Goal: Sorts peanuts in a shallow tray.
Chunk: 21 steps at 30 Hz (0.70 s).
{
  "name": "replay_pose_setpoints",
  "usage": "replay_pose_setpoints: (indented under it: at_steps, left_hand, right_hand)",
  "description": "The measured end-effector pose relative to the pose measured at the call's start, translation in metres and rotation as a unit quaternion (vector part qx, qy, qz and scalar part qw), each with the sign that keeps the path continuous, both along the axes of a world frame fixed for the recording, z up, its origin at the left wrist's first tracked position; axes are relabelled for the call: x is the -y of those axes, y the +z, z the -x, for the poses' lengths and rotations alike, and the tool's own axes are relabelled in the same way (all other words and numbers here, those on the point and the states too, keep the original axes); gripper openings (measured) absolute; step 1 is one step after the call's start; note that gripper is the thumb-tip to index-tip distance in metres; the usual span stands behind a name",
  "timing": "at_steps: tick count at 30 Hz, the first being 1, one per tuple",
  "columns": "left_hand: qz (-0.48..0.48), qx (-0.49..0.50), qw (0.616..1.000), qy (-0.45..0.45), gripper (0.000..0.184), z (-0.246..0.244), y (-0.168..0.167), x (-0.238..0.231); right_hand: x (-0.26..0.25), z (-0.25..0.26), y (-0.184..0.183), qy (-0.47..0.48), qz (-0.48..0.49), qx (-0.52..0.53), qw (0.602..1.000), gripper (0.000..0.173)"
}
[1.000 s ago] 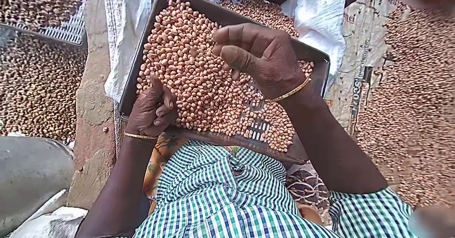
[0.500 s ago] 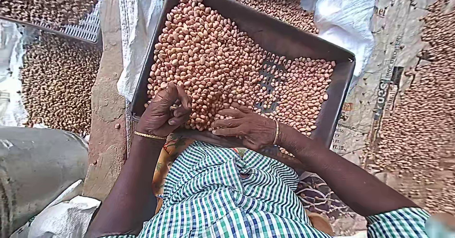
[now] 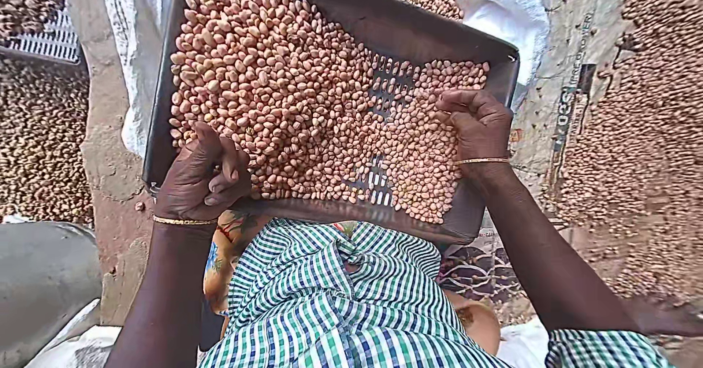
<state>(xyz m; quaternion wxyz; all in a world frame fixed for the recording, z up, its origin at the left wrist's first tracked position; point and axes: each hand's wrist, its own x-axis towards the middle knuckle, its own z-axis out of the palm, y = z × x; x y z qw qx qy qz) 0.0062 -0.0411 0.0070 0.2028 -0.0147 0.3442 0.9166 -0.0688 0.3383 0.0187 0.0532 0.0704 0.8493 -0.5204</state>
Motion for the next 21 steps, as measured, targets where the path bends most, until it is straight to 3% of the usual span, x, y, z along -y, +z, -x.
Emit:
replay_pose_setpoints:
  at_steps: [3, 7, 11, 21]
  left_hand:
    - [0.012, -0.007, 1.0, 0.004, 0.048, 0.001, 0.0, -0.003]
    - [0.023, -0.001, 1.0, 0.004, 0.049, 0.001, 0.001, -0.001]
    - [0.005, -0.013, 1.0, -0.011, 0.048, 0.002, -0.001, 0.0]
    - [-0.009, -0.013, 1.0, -0.006, 0.047, 0.002, 0.0, -0.002]
  right_hand:
    - [0.006, -0.034, 0.008, 0.166, -0.132, -0.079, 0.974, 0.02]
    - [0.016, -0.075, -0.005, 0.301, -0.299, -0.141, 0.894, 0.01]
    - [0.033, -0.085, -0.006, 0.297, -0.413, -0.124, 0.852, 0.01]
    - [0.028, -0.091, -0.016, 0.27, -0.393, -0.172, 0.862, 0.011]
